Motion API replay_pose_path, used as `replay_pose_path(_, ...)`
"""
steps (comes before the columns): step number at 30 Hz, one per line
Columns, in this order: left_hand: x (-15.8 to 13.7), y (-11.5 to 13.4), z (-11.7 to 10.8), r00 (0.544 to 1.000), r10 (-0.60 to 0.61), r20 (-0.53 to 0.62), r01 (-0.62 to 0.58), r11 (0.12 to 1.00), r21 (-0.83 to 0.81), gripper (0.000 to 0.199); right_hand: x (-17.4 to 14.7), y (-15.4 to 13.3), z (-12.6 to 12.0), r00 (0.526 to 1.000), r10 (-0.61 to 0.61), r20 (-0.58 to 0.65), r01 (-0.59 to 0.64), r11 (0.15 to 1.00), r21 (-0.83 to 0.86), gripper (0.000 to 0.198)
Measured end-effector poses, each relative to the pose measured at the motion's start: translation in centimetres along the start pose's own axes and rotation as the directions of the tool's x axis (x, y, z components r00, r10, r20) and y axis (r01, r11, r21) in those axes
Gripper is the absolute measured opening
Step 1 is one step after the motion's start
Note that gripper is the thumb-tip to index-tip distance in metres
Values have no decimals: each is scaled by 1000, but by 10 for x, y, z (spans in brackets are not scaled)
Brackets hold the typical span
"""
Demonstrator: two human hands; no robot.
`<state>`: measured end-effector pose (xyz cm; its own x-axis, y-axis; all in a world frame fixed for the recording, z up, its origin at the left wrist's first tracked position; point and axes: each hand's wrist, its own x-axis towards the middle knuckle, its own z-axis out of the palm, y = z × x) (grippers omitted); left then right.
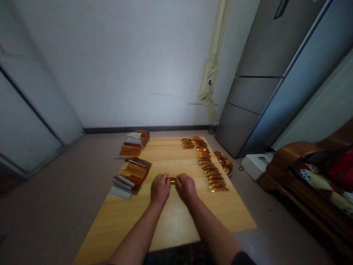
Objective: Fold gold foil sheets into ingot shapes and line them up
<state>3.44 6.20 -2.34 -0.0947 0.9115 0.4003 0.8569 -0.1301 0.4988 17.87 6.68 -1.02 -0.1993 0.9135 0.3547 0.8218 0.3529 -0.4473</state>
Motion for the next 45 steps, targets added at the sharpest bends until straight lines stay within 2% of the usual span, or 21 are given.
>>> replay_pose_path(8, -2, -1, -1, 999, -50, -7, 49, 993, -107, 24, 0, 2, 1, 1000, -9, 12, 10, 996, -87, 28)
replay_pose_path(22, 0, -5, 0, 995, -97, 26, 100, 957, -273, 31, 0, 6, 6, 999, 14, -44, -13, 1000, 23, 31)
replay_pose_path(35, 0, -5, 0, 995, -104, -7, 101, 978, -181, 31, 0, 9, 9, 999, -42, 0, 42, 999, 14, 26)
replay_pose_path(45, 0, -7, 1, 995, -99, -8, 95, 971, -219, 33, 1, 7, 4, 1000, -4, 6, 3, 990, 140, 24)
